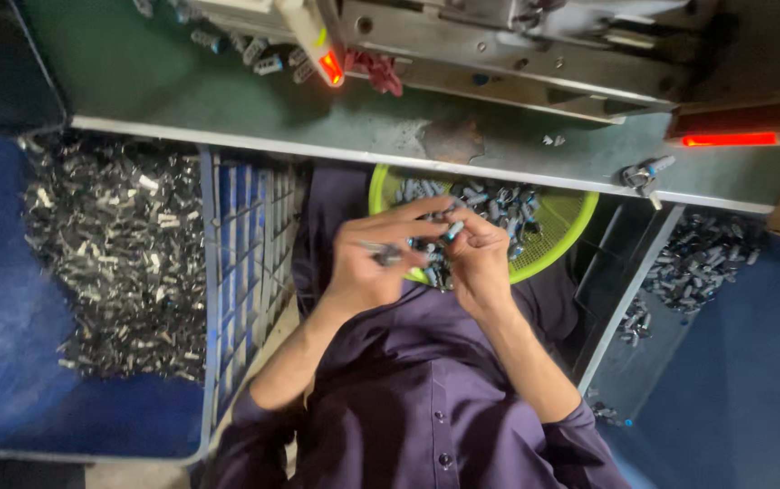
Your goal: The person picks small cylindrical components from a green basket and inserts them into a machine slot one at a time. The person occasionally adjusts the basket and uses a green hose to clear debris from the machine surface. Finished parts accumulate in a blue bin below.
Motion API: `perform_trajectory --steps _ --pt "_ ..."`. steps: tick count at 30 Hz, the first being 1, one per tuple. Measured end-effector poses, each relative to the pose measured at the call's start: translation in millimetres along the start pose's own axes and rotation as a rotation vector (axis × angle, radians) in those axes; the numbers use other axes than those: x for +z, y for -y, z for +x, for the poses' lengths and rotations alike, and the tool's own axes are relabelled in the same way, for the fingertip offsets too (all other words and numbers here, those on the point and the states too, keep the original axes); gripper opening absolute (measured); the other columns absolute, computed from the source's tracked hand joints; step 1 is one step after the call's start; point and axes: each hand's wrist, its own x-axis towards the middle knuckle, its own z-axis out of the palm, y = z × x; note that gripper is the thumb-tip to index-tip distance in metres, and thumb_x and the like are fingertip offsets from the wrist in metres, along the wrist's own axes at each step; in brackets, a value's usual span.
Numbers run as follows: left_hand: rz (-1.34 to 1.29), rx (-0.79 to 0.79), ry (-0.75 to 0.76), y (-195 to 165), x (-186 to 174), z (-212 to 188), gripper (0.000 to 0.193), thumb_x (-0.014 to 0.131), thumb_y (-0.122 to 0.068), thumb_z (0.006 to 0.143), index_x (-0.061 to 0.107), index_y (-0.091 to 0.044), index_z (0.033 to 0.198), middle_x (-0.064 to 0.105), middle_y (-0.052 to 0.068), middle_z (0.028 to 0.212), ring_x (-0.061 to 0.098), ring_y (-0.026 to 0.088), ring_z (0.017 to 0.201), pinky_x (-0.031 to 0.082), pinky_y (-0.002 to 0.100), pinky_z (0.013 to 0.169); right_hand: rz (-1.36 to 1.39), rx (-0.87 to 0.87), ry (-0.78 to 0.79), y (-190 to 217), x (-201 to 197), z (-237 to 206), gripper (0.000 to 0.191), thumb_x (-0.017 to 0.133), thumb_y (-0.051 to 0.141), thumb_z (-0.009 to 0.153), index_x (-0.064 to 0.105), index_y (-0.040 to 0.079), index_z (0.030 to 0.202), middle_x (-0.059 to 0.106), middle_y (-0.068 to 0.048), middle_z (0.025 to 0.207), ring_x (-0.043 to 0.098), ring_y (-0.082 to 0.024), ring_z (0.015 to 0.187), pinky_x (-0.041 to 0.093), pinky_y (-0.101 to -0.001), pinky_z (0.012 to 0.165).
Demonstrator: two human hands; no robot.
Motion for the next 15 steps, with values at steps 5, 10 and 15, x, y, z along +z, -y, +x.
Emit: perform_trajectory --steps 5,10,15 --pt "-0.821 -0.068 -0.228 19.3 -13.3 -15.7 0.035 0.076 -0.03 0.096 0.064 0.003 0.095 0.065 0.019 0.092 0.06 0.019 0.066 0.049 0.03 0.056 -0.416 -0.4 0.056 30.2 19.4 8.7 0.036 0.065 -0.018 0.092 0.049 0.003 0.117 0.072 -0.017 0.102 0.07 -0.017 0.091 0.057 -0.0242 0.077" --pt "-0.659 -0.111 -0.154 29.7 -12.3 -34.2 0.041 0.072 -0.033 0.1 0.06 0.003 0.085 0.062 0.018 0.082 0.057 0.02 0.062 0.047 0.03 0.056 -0.781 -1.015 0.171 97.6 41.1 41.0 0.046 0.054 -0.035 0.09 0.046 0.0 0.118 0.052 -0.016 0.117 0.075 -0.032 0.097 0.066 -0.0357 0.07" --pt "-0.689 -0.146 -0.147 29.5 -6.4 -34.9 0.038 0.072 -0.03 0.1 0.059 0.003 0.085 0.061 0.018 0.081 0.056 0.02 0.063 0.045 0.029 0.057 -1.157 -1.293 0.098 159.7 80.9 91.1 0.039 0.062 -0.025 0.091 0.059 0.002 0.119 0.054 -0.019 0.125 0.067 -0.029 0.112 0.065 -0.0326 0.08"
